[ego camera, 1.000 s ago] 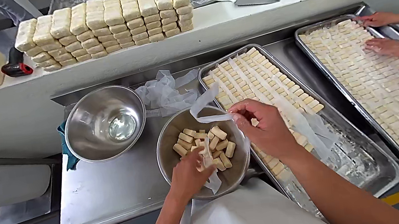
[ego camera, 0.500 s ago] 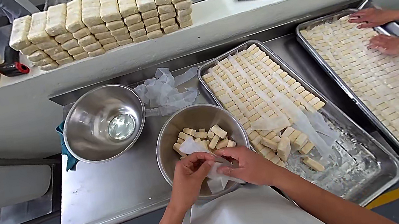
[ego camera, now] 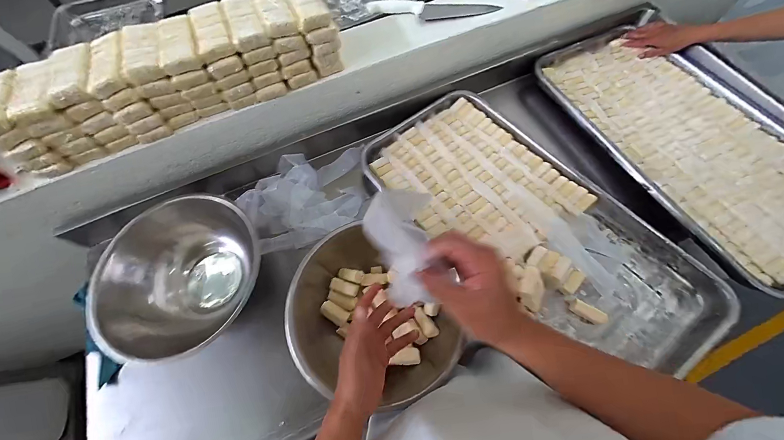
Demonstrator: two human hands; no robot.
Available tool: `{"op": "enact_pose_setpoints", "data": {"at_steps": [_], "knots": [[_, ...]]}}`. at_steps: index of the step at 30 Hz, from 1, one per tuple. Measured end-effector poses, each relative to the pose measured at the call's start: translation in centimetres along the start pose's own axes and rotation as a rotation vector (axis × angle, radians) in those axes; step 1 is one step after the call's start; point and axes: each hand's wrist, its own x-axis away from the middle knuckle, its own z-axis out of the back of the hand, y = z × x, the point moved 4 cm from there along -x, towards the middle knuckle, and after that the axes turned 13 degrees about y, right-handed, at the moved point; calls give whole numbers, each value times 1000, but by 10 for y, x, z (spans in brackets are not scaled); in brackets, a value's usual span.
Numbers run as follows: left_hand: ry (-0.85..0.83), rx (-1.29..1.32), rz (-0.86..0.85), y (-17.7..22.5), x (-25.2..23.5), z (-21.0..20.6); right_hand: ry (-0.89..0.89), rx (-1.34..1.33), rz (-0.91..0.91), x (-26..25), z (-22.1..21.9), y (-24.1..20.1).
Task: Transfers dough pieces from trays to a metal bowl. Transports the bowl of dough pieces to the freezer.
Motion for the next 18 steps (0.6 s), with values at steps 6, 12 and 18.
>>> {"op": "enact_pose_setpoints", "data": {"at_steps": [6,12,18], "knots": [[345,-122,-169,28,-21,-7,-603,242,4,51,-37,16],[460,-513,-485,115,-113,14,-226,558,-295,37,84,80],[440,-892,-149,136,-199,43,-325,891,-707,77,160,145]]}}
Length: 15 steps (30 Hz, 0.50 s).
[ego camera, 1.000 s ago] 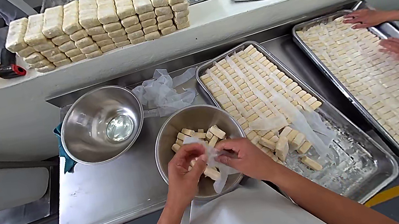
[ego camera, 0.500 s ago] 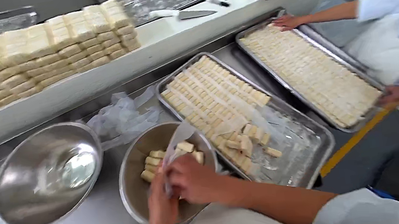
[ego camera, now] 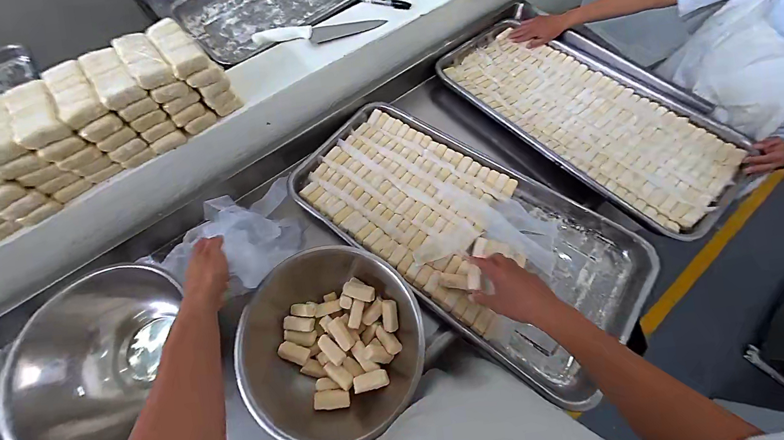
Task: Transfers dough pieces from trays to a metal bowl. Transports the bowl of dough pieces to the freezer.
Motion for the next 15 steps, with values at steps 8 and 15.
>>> {"op": "enact_pose_setpoints", "data": {"at_steps": [8,15], "knots": [[8,279,-169,6,58,9,6,69,-367,18,4,36],[-93,459,-114,-32,148,6,-40,-430,-424,19,23,51]]}}
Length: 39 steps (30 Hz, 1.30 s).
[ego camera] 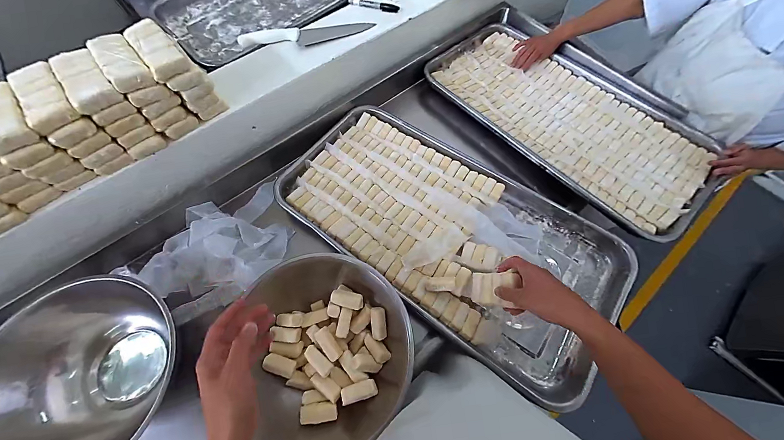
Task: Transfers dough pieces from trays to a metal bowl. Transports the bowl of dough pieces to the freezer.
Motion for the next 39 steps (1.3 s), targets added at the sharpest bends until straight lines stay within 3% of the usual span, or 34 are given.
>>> {"op": "enact_pose_setpoints", "data": {"at_steps": [5,9,13,19,22,25,29,32,35,39], "knots": [[-54,66,32,-18,46,-3,58,-17,225,27,40,-54],[-88,73,33,-14,58,-7,94,-239,437,60,82,-117],[-179,140,26,-2,63,-17,33,-317,656,91,88,-169],[-356,290,82,4,69,-37,-344,-396,914,125,27,-209],[-272,416,296,-7,68,-31,-481,-407,804,117,-22,-204],[-134,359,367,-24,67,-6,-481,-396,668,97,-66,-187],[84,146,287,-52,65,28,-557,-81,589,83,-116,-158],[11,95,149,-54,72,22,-552,112,683,86,-149,-148],[-113,115,82,-46,85,-4,-569,96,791,98,-168,-157],[-14,61,-17,-35,88,-15,-583,11,720,103,-176,-169]]}}
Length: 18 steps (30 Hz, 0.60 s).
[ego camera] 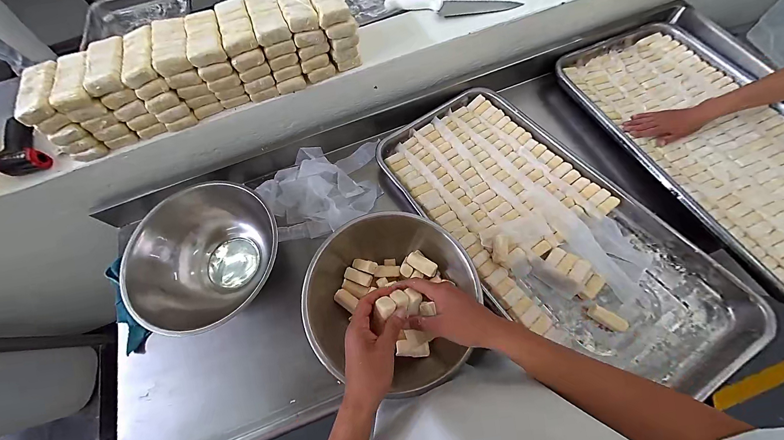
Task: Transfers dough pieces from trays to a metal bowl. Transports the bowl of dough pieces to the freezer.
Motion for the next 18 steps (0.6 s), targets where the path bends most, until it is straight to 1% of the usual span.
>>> {"op": "enact_pose_setpoints", "data": {"at_steps": [2,4,7,14,16,18], "knots": [[-36,-91,-43,3,-4,5,70,-77,-2,1,0,2],[-63,-124,-80,5,-7,9,119,-191,13,3,0,5],[-16,-170,-119,6,-5,9,174,-321,30,5,0,5],[146,-415,-300,7,-2,7,305,-135,80,10,2,5],[208,-455,-324,12,-6,12,349,-81,60,14,-1,4],[234,-450,-327,12,-12,16,352,-96,38,15,-2,3]]}}
